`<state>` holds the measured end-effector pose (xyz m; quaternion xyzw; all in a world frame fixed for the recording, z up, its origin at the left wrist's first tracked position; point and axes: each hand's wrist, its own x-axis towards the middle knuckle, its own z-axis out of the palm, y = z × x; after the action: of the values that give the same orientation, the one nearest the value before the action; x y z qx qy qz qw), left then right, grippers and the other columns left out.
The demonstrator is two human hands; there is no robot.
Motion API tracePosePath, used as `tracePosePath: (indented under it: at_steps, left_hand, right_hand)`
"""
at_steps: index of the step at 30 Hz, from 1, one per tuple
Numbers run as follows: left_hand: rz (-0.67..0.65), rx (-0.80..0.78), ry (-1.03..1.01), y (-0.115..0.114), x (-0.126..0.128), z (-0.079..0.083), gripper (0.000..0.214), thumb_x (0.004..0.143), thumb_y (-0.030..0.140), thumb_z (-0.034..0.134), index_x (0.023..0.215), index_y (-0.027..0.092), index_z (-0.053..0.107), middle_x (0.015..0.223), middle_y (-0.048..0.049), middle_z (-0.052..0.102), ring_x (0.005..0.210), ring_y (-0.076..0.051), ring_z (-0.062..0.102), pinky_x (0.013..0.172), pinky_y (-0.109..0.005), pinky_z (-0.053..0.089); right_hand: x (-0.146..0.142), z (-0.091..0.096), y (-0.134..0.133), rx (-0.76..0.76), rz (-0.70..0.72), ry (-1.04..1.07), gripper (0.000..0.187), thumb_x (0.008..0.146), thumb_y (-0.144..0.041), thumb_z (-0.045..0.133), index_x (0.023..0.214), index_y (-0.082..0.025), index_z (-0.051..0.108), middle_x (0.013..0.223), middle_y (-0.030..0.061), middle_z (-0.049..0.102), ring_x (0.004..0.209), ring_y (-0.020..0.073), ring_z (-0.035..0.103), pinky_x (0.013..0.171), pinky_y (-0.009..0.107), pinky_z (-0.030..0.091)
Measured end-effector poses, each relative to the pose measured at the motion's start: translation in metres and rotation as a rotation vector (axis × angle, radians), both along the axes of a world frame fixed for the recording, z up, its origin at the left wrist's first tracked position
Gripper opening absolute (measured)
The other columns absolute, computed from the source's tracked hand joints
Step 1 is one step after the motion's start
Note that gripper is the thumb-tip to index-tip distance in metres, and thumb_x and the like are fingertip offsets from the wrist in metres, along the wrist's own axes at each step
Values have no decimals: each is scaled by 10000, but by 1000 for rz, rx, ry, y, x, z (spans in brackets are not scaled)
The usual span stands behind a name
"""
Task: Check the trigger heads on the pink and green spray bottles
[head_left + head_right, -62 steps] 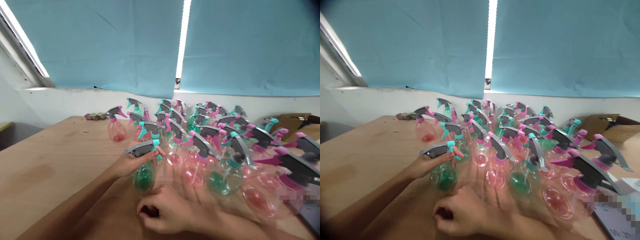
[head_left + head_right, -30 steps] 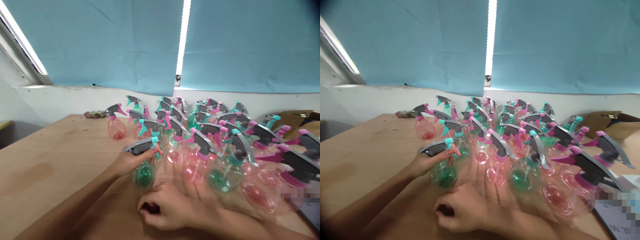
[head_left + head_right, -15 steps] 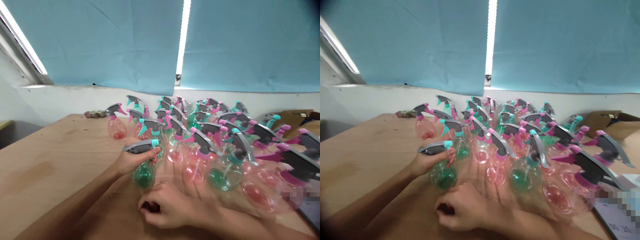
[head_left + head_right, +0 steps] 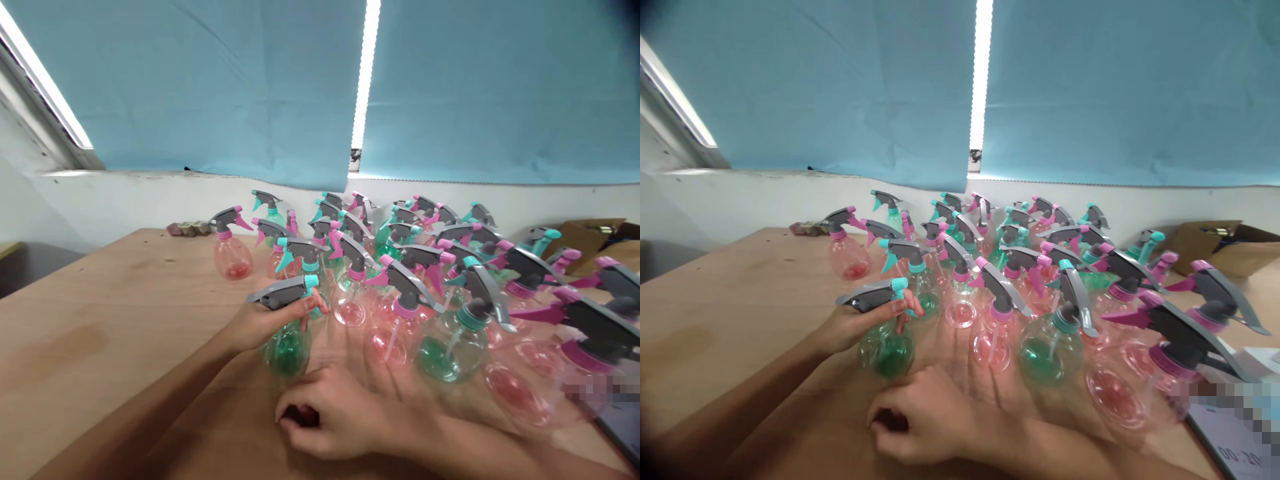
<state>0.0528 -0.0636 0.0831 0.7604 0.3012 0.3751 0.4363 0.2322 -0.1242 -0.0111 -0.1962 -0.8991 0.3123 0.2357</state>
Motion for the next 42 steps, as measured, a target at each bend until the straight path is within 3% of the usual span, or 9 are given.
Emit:
tracePosePath:
  at_steps: [7,30,37,42]
  left_hand:
    - [-1,-7,-3,0,1,0,352,1001,482,689,976,158,824,882,-66,736,677,-139,658,679,-267,548]
    - [-8,-27,-28,-1,3,2,323,983,462,719,950,152,806,824,-42,706,656,-138,651,664,-264,549]
    - [57,-32,-20,-3,3,1,373,960,491,729,916,127,802,906,-98,775,641,-147,651,643,-271,550]
    - [103,-25,7,-5,3,3,411,937,496,736,794,112,772,754,-77,743,605,-137,650,627,-244,529]
  right_hand:
    - [0,2,-1,-20,-4,-1,186,918,-233,618,1013,-188,772,828,-6,754,680,99,623,669,195,448]
    - [1,1,0,0,-2,-5,199,921,-241,618,1033,-202,778,841,2,769,686,121,623,687,225,455]
    - [0,1,1,13,-4,-14,204,922,-246,614,1034,-204,779,853,8,777,693,128,639,683,231,458]
    - [1,1,1,14,-5,-19,210,929,-245,610,1049,-201,777,877,11,785,722,129,662,698,231,464]
